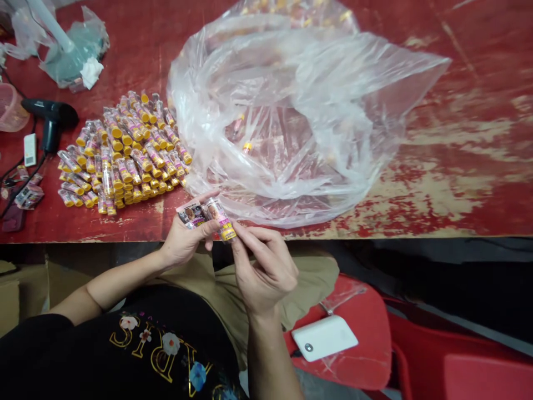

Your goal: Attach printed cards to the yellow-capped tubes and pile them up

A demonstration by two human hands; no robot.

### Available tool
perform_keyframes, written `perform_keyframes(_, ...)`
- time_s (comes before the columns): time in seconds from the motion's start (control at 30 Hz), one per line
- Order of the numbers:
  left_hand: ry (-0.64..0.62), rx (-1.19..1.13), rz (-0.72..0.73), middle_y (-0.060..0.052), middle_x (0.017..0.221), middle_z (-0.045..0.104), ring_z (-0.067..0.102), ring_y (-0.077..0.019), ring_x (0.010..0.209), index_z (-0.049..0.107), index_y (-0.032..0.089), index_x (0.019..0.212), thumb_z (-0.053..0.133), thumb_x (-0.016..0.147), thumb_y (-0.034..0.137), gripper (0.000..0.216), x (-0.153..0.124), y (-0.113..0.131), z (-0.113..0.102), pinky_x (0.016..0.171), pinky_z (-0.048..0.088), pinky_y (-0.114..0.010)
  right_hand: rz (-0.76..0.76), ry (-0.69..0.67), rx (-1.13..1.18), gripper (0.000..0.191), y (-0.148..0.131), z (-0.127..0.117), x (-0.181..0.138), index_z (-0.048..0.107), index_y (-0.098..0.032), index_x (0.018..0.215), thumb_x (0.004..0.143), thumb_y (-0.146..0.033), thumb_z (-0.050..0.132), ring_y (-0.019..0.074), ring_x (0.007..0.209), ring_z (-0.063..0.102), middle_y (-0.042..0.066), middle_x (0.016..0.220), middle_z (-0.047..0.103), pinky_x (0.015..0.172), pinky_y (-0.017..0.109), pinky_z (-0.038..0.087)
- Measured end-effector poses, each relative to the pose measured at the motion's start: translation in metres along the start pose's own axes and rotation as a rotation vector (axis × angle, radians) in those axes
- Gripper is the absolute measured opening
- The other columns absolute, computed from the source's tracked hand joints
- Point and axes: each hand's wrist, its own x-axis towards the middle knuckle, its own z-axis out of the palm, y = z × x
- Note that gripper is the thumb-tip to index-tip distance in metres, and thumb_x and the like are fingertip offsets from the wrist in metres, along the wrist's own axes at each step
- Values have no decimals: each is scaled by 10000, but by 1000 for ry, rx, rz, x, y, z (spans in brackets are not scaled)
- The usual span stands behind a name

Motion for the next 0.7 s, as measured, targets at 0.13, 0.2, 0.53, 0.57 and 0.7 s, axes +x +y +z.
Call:
perform_keyframes(0.13, 82, -69, 42, -18, 961, 755, 618, -85, 596, 659, 223, 1427, 991, 621, 453, 902, 6, 1, -9, 496, 472, -204, 35, 6, 73, 266, 6, 20, 10, 835, -297, 1132, 894, -192, 777, 179, 801, 737, 30, 898, 769, 718, 323, 616)
perform_keyframes(0.2, 166, -152, 90, -60, 1050, 774, 690, -122, 683, 659, 211, 1403, 966, 655, 506, 861, 10, 2, -18, 520, 498, -202, 91, -15, 165, 205, 13, 46, 23, 841, -272, 1097, 908, -245, 767, 174, 778, 728, 27, 893, 757, 694, 323, 608)
perform_keyframes(0.53, 421, -325, -32, -180, 1137, 790, 773, -302, 1114, 630, 126, 1296, 672, 969, 246, 350, -4, 6, -70, 879, 642, -385, 49, -398, 139, 231, 50, 194, 105, 810, -200, 1059, 932, -308, 650, 155, 760, 667, 51, 932, 747, 758, 311, 559)
perform_keyframes(0.57, 414, -323, -33, -185, 1145, 790, 772, -307, 1121, 628, 123, 1284, 665, 971, 229, 332, -4, 5, -72, 888, 643, -396, 52, -417, 103, 263, 61, 185, 112, 795, -190, 1111, 944, -305, 628, 163, 807, 679, 66, 991, 755, 786, 315, 557)
perform_keyframes(0.7, 346, -295, -57, -178, 1183, 790, 784, -281, 1087, 627, 130, 1246, 678, 968, 199, 291, 1, 2, -70, 816, 660, -346, 223, -364, -158, 316, 119, 132, 143, 737, -76, 1073, 1007, -251, 483, 208, 939, 678, 165, 1049, 743, 875, 354, 530)
